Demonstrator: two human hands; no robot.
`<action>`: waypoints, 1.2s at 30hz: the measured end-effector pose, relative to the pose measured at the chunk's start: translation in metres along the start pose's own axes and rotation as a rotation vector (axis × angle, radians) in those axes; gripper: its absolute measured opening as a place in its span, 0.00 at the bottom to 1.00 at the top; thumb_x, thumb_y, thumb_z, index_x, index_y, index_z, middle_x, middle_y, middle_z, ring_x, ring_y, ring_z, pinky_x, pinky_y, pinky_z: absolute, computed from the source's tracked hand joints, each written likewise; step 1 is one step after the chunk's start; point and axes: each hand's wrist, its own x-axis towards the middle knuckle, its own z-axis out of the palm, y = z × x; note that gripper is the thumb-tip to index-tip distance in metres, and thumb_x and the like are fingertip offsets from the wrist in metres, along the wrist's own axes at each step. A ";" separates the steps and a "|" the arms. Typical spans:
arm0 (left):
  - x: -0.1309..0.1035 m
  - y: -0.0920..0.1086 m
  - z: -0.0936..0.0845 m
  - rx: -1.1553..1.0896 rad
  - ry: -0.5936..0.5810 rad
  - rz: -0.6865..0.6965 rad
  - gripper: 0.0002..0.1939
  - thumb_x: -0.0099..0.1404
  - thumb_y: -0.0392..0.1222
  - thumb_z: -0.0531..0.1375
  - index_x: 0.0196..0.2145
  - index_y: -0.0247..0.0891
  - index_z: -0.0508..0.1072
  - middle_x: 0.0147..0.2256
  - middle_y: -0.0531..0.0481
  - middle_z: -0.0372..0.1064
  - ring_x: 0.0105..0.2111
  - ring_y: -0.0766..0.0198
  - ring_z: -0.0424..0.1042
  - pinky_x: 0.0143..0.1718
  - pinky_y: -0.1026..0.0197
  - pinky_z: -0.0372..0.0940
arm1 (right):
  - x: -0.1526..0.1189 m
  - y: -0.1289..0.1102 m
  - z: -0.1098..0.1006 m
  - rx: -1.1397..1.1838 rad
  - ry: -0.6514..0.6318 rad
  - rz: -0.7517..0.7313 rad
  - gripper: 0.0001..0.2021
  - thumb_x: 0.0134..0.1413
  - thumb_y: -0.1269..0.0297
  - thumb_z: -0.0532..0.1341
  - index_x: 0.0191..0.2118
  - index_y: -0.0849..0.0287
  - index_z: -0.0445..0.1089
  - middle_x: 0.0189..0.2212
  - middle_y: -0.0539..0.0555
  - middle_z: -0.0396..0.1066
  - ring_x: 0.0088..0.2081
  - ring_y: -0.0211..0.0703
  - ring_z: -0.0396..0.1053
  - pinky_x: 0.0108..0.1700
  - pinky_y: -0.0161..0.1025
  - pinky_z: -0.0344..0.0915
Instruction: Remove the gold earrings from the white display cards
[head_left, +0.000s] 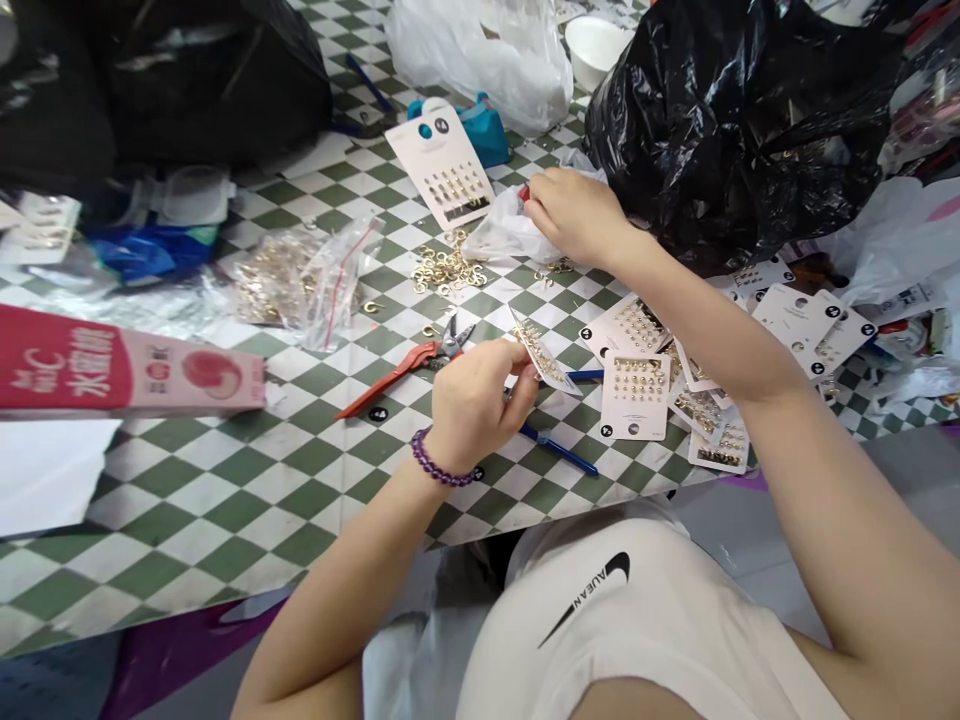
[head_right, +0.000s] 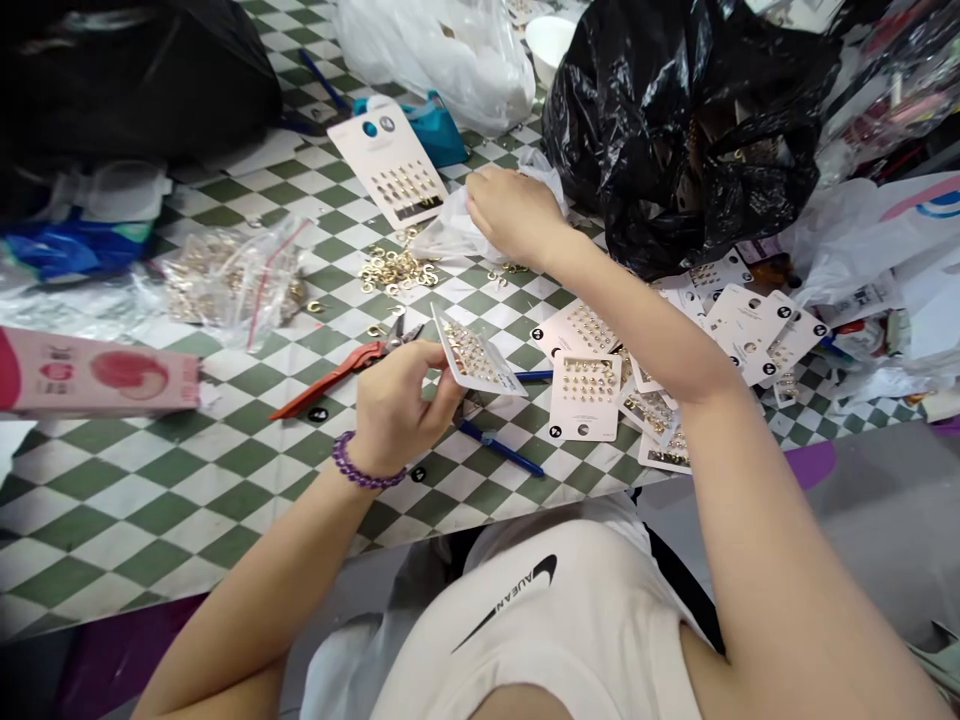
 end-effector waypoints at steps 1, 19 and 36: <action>0.000 0.000 0.000 -0.002 -0.001 0.000 0.03 0.65 0.36 0.53 0.33 0.37 0.65 0.25 0.52 0.70 0.24 0.67 0.68 0.23 0.65 0.61 | -0.012 -0.007 -0.008 0.017 0.010 -0.020 0.09 0.63 0.63 0.49 0.30 0.56 0.56 0.35 0.55 0.66 0.38 0.42 0.63 0.40 0.41 0.58; 0.000 0.009 0.001 -0.195 -0.061 0.078 0.04 0.67 0.35 0.48 0.36 0.39 0.61 0.28 0.48 0.67 0.28 0.63 0.63 0.29 0.61 0.62 | -0.188 -0.075 0.027 1.061 0.353 0.245 0.04 0.57 0.62 0.61 0.35 0.45 0.73 0.32 0.48 0.70 0.34 0.37 0.70 0.36 0.39 0.69; -0.003 0.015 0.002 -0.228 -0.056 0.030 0.06 0.67 0.36 0.49 0.33 0.39 0.62 0.26 0.48 0.67 0.27 0.62 0.65 0.30 0.60 0.62 | -0.186 -0.078 0.017 0.729 0.451 -0.032 0.05 0.58 0.74 0.59 0.37 0.59 0.70 0.32 0.50 0.73 0.35 0.32 0.69 0.38 0.31 0.68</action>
